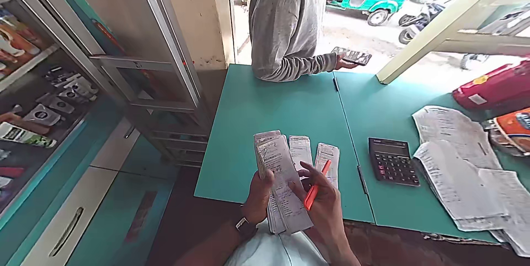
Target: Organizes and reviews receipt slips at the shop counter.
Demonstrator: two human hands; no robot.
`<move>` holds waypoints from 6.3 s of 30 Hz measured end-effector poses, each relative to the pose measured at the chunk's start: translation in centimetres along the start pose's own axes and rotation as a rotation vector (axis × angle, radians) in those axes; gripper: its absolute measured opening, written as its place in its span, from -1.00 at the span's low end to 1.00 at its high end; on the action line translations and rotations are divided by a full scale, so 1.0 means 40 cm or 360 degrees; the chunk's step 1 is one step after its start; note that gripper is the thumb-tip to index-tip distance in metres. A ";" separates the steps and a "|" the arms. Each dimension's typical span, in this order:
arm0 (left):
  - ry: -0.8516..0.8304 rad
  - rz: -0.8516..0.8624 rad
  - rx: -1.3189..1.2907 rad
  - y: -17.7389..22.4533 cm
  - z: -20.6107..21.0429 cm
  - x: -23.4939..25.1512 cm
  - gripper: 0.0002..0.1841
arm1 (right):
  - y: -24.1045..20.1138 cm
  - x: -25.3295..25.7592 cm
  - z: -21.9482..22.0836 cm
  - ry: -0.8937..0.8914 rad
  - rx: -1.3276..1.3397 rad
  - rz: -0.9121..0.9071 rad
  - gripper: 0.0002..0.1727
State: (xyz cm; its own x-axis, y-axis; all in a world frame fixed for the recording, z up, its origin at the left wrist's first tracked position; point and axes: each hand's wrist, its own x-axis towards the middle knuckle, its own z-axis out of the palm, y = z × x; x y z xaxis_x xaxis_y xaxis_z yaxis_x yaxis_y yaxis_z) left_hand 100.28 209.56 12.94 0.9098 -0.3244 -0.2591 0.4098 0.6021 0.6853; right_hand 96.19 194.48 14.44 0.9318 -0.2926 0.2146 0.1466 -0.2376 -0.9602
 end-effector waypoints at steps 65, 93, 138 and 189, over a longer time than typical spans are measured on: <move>0.0018 -0.0133 -0.0362 -0.017 -0.030 -0.040 -0.45 | 0.015 0.024 -0.059 0.0500 0.0720 0.0411 -0.79; 0.0033 0.0469 0.0074 0.248 -0.067 -0.001 -0.47 | 0.058 0.119 0.100 -0.0159 0.0164 0.0260 -0.45; -0.0166 -0.0064 0.0378 0.051 0.041 0.167 -0.57 | 0.168 0.105 -0.149 0.0280 -0.1323 0.0776 0.26; -0.0220 -0.0167 0.0714 -0.040 0.195 0.113 -0.60 | 0.046 -0.002 -0.107 0.0162 0.0681 0.0295 -0.24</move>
State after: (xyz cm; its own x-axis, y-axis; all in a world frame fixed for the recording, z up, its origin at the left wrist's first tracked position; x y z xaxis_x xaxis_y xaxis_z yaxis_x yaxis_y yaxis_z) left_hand 103.22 201.44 15.96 0.8354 -0.4786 -0.2703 0.4021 0.1968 0.8942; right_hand 94.95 190.10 13.43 0.9211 -0.3883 0.0288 0.1245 0.2237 -0.9667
